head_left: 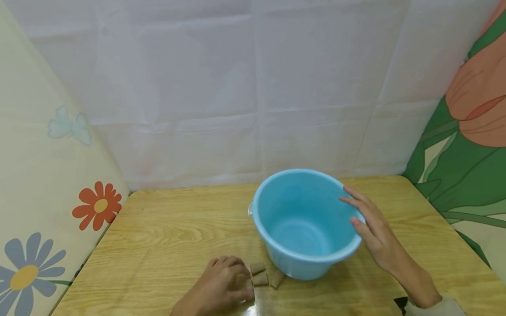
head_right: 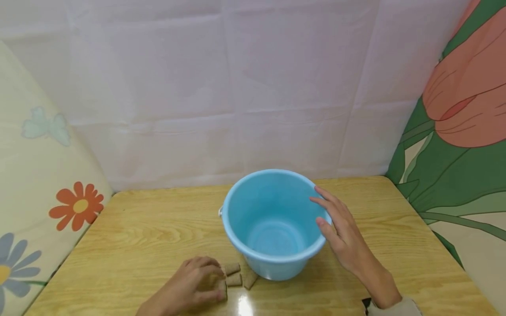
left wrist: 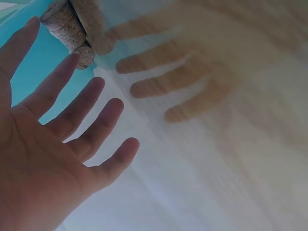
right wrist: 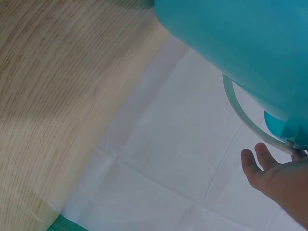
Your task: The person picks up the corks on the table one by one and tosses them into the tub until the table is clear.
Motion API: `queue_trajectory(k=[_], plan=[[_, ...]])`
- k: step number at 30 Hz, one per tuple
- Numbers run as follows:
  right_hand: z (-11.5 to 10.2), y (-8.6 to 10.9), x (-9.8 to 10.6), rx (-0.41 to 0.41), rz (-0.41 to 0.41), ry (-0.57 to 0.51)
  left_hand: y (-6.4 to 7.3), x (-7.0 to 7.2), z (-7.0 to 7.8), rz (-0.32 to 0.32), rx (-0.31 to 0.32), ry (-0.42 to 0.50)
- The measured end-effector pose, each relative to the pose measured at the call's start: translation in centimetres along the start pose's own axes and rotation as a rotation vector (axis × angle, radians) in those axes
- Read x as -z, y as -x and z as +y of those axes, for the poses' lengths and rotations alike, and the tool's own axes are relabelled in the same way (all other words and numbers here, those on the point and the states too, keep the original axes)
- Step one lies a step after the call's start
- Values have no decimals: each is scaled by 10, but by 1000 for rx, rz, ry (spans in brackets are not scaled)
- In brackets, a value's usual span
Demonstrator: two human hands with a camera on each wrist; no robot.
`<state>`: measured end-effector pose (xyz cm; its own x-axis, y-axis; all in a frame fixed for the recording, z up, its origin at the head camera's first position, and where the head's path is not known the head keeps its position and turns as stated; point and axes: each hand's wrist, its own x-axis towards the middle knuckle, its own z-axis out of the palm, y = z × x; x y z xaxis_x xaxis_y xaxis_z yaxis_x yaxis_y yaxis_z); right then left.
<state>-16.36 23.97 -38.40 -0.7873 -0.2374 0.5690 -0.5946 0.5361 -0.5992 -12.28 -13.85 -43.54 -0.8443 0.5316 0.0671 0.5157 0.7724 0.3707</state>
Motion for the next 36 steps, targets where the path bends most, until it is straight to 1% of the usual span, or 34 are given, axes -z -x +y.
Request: queue_trajectory(k=[5, 14, 17, 22, 26, 31, 34, 36], plan=[[0, 1, -1, -1, -4, 0, 0, 0, 0, -18, -4, 8], [-1, 2, -1, 5, 2, 9, 1, 2, -1, -96, 28, 42], [-1, 2, -1, 5, 4, 10, 1, 2, -2, -89, 13, 36], [1, 1, -1, 2, 5, 8, 0, 3, -2, -65, -13, -1], [1, 2, -1, 0, 5, 10, 0, 6, -1, -71, -12, -3], [0, 2, -1, -2, 1, 8, 0, 14, -2, -70, -2, 9], [0, 1, -1, 1, 1, 8, -2, 21, -2, -41, 3, -3], [0, 1, -1, 1, 2, 5, -3, 25, -2, -4, 3, -15]])
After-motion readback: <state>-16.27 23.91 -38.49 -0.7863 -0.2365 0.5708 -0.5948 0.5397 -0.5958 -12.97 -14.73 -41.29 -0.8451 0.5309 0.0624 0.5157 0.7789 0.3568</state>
